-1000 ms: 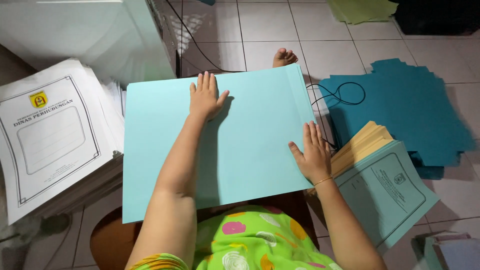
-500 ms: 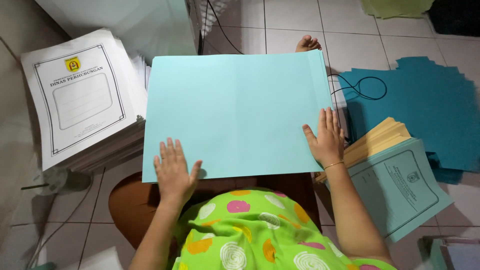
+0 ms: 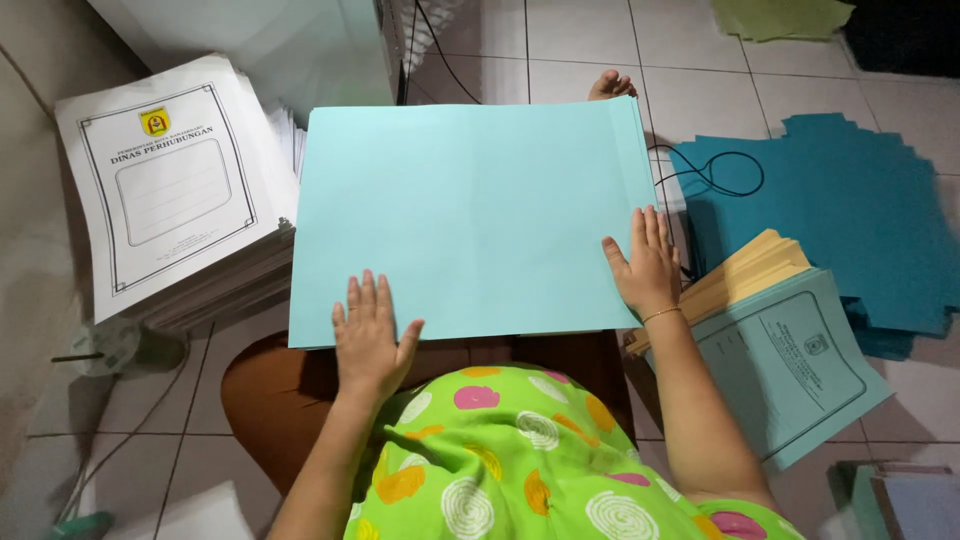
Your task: The person folds cardstock folders and inserts printed papers into them to assemble documents.
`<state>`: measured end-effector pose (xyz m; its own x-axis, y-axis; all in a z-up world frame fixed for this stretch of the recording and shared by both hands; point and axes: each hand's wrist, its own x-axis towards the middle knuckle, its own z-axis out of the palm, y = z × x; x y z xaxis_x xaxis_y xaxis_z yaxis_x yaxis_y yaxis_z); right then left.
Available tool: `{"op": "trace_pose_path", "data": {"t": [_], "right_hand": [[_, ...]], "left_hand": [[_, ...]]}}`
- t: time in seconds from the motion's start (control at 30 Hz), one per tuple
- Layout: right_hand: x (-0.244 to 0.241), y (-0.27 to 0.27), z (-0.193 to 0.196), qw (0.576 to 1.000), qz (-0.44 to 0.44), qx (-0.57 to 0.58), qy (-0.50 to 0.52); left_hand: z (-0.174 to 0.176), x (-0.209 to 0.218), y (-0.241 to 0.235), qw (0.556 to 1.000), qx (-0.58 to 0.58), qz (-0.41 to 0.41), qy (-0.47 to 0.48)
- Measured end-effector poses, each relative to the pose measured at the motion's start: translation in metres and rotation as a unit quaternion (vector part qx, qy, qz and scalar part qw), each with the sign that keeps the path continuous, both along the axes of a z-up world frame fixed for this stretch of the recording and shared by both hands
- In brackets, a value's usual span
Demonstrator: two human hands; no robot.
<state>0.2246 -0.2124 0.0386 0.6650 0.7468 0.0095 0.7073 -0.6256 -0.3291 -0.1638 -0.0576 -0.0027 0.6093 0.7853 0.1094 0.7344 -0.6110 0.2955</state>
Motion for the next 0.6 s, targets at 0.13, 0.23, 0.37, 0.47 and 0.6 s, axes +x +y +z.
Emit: {"op": "trace_pose_path", "data": {"t": [0.13, 0.23, 0.37, 0.47, 0.6], "right_hand": [[0.000, 0.000, -0.003, 1.000, 0.000, -0.006, -0.012], [-0.003, 0.002, -0.002, 1.000, -0.002, -0.008, -0.029], [-0.003, 0.001, 0.002, 1.000, -0.001, -0.005, -0.021], [-0.002, 0.003, 0.003, 1.000, -0.005, -0.005, -0.015], [-0.002, 0.005, 0.004, 1.000, -0.008, -0.001, -0.013]], "left_hand": [[-0.018, -0.050, 0.017, 0.989, 0.031, 0.134, -0.052], [-0.007, -0.042, 0.008, 0.991, 0.055, 0.114, -0.055], [0.007, 0.012, -0.001, 0.976, 0.065, -0.204, 0.048], [0.011, 0.064, 0.027, 0.928, 0.087, -0.355, 0.078], [0.010, 0.156, 0.118, 0.921, 0.121, -0.361, 0.079]]}}
